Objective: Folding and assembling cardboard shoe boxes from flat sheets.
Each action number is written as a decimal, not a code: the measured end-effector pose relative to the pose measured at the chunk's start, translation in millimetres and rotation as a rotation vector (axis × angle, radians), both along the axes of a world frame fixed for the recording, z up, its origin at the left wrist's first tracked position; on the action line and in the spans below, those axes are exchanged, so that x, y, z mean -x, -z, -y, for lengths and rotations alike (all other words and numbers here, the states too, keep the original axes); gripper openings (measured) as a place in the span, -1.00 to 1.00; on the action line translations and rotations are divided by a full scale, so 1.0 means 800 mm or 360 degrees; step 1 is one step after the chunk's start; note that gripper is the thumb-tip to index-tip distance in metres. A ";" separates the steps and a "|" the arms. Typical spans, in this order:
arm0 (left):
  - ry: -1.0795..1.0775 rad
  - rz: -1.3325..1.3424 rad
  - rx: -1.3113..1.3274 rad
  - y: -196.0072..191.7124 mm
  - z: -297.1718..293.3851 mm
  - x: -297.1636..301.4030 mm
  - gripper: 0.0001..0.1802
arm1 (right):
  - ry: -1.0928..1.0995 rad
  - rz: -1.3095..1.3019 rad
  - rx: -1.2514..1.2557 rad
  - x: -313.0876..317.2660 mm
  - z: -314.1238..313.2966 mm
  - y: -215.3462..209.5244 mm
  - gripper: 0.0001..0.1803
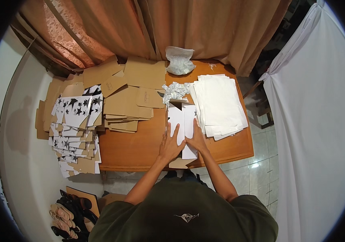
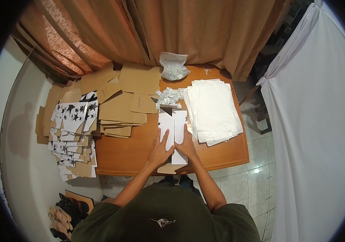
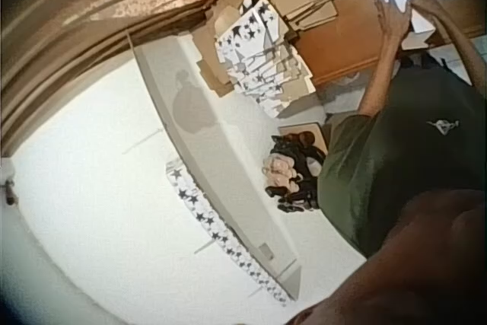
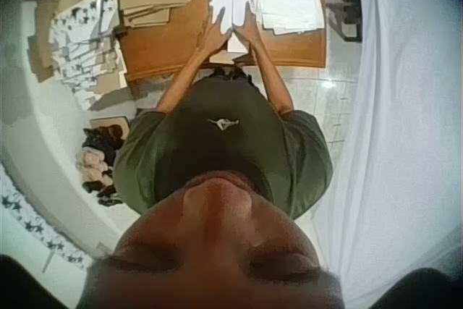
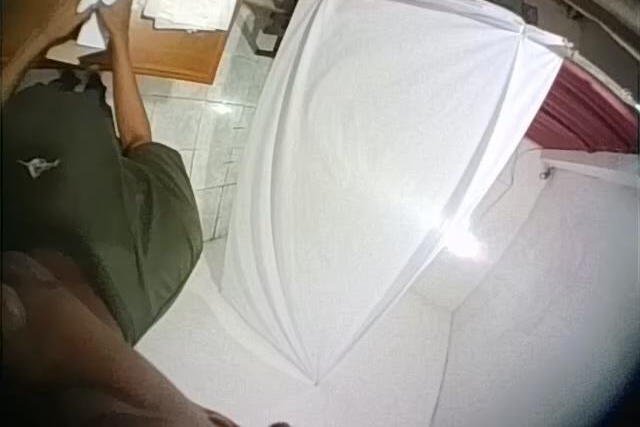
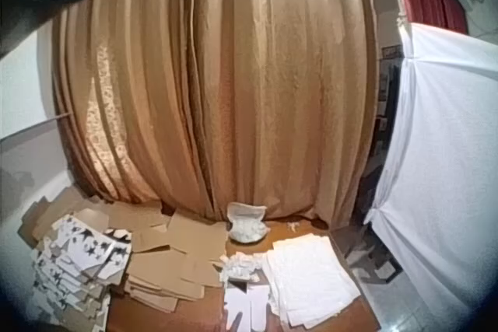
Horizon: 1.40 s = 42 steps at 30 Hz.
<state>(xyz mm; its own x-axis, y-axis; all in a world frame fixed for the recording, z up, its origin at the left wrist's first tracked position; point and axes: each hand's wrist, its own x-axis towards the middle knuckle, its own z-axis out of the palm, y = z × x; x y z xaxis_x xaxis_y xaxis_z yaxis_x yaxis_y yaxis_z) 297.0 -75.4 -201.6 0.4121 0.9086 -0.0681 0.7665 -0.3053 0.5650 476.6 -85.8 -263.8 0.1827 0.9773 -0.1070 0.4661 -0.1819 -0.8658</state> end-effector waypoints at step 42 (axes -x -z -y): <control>-0.0020 0.0223 -0.0256 0.030 -0.112 0.061 -0.15 | -0.0453 0.0187 0.0046 0.017 -0.013 -0.031 0.18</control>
<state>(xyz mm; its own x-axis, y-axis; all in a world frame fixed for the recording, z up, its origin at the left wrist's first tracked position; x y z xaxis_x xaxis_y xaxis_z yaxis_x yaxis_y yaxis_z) 248.2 14.4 -225.8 0.3960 0.9083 0.1351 0.6884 -0.3910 0.6110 462.9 -75.2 -238.9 -0.0850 0.9878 -0.1301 0.5982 -0.0538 -0.7995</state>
